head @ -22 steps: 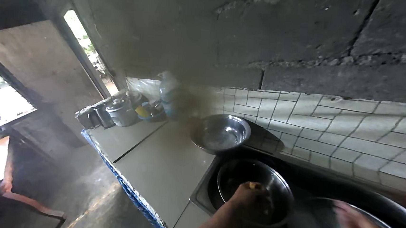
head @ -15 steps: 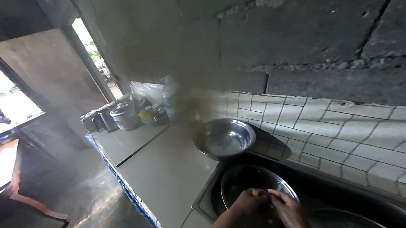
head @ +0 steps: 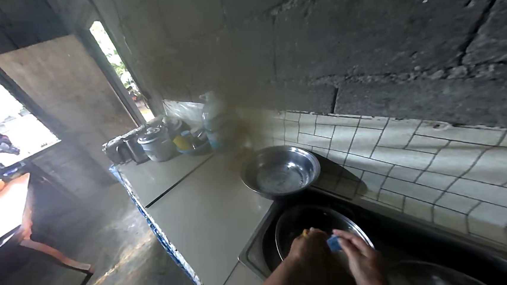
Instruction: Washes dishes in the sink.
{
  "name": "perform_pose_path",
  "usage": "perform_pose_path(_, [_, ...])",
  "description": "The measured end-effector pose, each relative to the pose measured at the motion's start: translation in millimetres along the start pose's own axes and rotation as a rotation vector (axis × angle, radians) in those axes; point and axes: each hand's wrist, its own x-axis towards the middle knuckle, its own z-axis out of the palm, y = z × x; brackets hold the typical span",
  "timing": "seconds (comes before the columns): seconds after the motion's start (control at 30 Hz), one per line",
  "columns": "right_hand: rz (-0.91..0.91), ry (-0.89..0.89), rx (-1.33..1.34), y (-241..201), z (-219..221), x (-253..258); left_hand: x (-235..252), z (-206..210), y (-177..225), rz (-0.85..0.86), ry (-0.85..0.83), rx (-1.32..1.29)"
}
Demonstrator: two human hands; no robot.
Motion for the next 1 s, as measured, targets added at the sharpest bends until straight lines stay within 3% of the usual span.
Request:
perform_pose_path(0.1, [-0.125,-0.198,-0.219,18.5,27.6,-4.7,-4.4,15.3,-0.6,-0.008,0.110,-0.040])
perform_pose_path(0.27, [0.109,-0.105,-0.034,34.0,39.0,10.9,-8.4,19.4,-15.6,0.045,-0.008,-0.042])
perform_pose_path(0.43, [-0.170,-0.105,-0.190,39.6,60.9,-10.5,13.6,-4.0,-9.5,0.055,0.033,-0.206])
perform_pose_path(0.53, [0.065,-0.175,-0.034,42.4,49.1,7.1,-3.0,12.8,-8.8,0.031,0.061,-0.108])
perform_pose_path(0.6, [0.161,-0.093,-0.009,39.9,45.7,17.5,-8.5,20.3,-12.3,0.010,0.020,-0.067])
perform_pose_path(0.67, [0.081,-0.068,-0.133,33.6,50.7,5.8,-4.0,15.4,-11.1,0.001,0.006,-0.098])
perform_pose_path(0.73, [-0.166,0.011,-0.220,42.2,66.1,-11.9,12.2,-0.4,-11.2,-0.020,-0.022,-0.235])
perform_pose_path(0.8, [-0.229,-0.005,-0.187,50.3,71.2,-16.4,19.2,-6.0,-11.9,-0.013,0.023,-0.269])
perform_pose_path(0.93, [0.169,-0.092,0.017,38.9,44.6,15.4,-7.0,20.1,-15.3,0.017,0.028,-0.025])
perform_pose_path(1.0, [0.167,-0.047,0.004,30.8,45.3,13.3,-8.5,20.2,-15.4,0.015,-0.018,-0.025])
